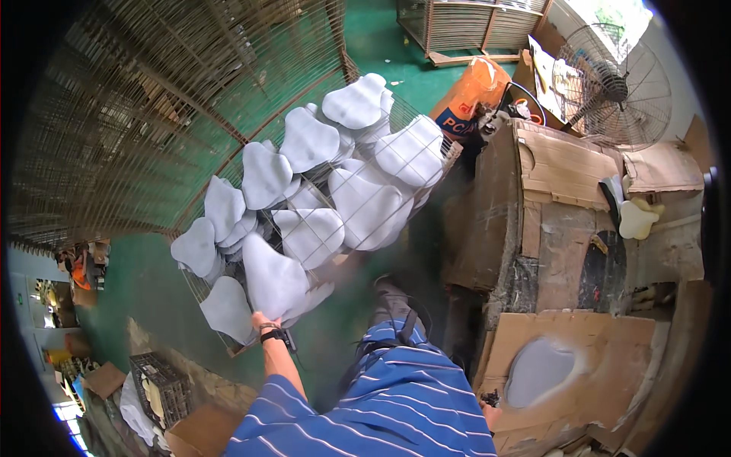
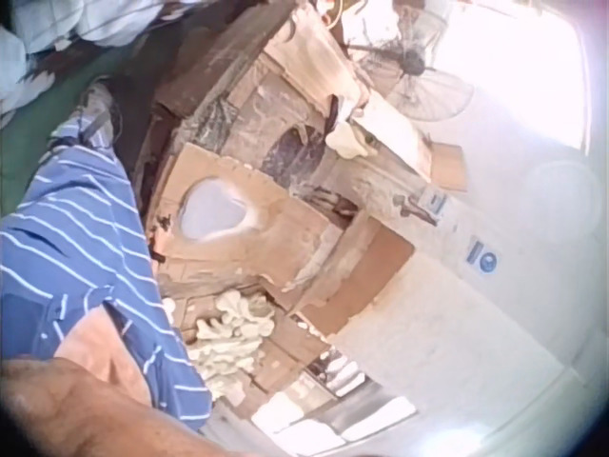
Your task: The person repeatedly picks up white shoe parts from a wire drying rack and places them on a cardboard-covered workbench. They use a handheld spray gun to apply a grey coating to the parts, then return the coated items to the rack. The process is repeated for multiple units throughout the clip.
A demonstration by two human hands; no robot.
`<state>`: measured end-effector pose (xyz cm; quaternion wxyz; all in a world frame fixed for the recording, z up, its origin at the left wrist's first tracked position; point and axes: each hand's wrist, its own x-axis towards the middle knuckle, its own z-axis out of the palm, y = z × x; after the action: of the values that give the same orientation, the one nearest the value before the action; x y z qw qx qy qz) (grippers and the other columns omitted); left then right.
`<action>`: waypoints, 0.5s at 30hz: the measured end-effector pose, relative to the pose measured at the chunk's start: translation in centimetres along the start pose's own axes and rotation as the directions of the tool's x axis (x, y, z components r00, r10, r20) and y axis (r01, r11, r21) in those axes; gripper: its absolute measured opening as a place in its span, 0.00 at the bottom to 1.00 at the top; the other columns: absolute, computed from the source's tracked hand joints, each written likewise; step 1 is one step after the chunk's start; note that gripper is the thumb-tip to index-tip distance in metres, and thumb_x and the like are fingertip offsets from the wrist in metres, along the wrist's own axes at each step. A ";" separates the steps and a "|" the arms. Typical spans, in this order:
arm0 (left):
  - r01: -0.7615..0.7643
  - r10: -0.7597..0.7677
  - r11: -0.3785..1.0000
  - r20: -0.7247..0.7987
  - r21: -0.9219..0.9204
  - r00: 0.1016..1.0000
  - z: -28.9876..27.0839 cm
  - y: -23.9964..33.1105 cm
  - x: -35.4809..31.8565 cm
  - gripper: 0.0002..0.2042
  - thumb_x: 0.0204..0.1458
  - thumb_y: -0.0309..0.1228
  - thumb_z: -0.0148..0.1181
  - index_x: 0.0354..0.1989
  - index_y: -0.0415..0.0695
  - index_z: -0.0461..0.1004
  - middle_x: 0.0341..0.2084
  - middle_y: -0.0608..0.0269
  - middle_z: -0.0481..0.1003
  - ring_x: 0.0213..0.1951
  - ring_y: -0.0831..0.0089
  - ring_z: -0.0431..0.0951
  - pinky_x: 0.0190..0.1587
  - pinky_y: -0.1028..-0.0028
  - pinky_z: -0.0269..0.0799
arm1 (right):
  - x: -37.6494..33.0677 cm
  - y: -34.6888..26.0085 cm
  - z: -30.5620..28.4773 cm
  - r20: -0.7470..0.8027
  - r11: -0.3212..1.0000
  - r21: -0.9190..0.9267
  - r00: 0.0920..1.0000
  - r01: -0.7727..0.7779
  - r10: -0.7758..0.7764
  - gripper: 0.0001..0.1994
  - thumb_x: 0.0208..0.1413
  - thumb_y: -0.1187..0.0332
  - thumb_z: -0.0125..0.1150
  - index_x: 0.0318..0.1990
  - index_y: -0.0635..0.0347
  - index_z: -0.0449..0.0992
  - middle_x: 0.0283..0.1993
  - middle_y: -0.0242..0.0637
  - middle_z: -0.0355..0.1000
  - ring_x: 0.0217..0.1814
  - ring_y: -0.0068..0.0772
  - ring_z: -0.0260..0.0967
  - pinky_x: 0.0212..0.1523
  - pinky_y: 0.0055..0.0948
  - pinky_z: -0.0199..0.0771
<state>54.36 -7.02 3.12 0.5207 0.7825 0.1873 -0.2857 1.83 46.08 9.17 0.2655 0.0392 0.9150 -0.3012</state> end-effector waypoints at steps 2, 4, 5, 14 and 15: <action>-0.231 0.406 0.710 -0.118 0.666 0.906 -2.5 -0.6 5.0 0.27 0.49 0.32 0.59 0.61 0.44 0.69 0.61 0.56 0.69 0.62 0.50 0.70 0.63 0.48 0.69 | 0.2 0.1 0.0 0.057 1.000 -0.002 0.998 0.008 -0.008 0.09 0.37 0.77 0.61 0.16 0.70 0.67 0.13 0.41 0.64 0.08 0.36 0.59 0.10 0.37 0.55; -0.380 0.678 0.276 0.102 0.883 0.728 -2.1 -1.9 4.0 0.26 0.49 0.28 0.60 0.61 0.48 0.69 0.60 0.57 0.68 0.61 0.50 0.70 0.62 0.50 0.68 | -0.1 0.0 0.0 0.050 1.000 0.009 0.999 -0.008 0.008 0.09 0.38 0.76 0.61 0.16 0.71 0.68 0.14 0.40 0.64 0.08 0.37 0.59 0.10 0.38 0.55; -0.526 0.747 0.149 0.253 0.837 0.614 -1.8 -2.9 1.3 0.27 0.48 0.25 0.60 0.60 0.49 0.69 0.59 0.56 0.69 0.59 0.50 0.71 0.61 0.50 0.69 | -0.2 -0.4 0.2 0.024 0.999 -0.011 0.999 -0.032 0.032 0.08 0.38 0.76 0.61 0.16 0.70 0.68 0.14 0.40 0.65 0.09 0.36 0.59 0.11 0.38 0.55; -0.973 0.553 -0.204 0.807 -0.111 -0.208 8.4 -6.1 -8.5 0.31 0.38 0.14 0.48 0.57 0.40 0.72 0.54 0.44 0.72 0.59 0.44 0.69 0.65 0.50 0.62 | -3.9 -0.3 2.5 -0.156 0.951 0.266 0.967 -0.156 0.202 0.11 0.49 0.63 0.70 0.26 0.61 0.79 0.20 0.30 0.72 0.20 0.22 0.66 0.23 0.32 0.67; -0.954 0.532 -0.226 0.796 -0.195 -0.289 9.2 -8.3 -10.6 0.30 0.40 0.14 0.47 0.57 0.39 0.73 0.54 0.45 0.72 0.59 0.44 0.70 0.65 0.50 0.63 | -4.5 -1.5 2.2 -0.251 0.998 0.049 0.967 -0.037 0.048 0.12 0.49 0.63 0.64 0.34 0.63 0.81 0.25 0.53 0.75 0.26 0.50 0.74 0.31 0.44 0.72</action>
<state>39.02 -12.23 1.28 0.3038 0.5948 -0.7374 -0.1010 6.35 44.04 10.76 0.1528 0.1024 0.9335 -0.3079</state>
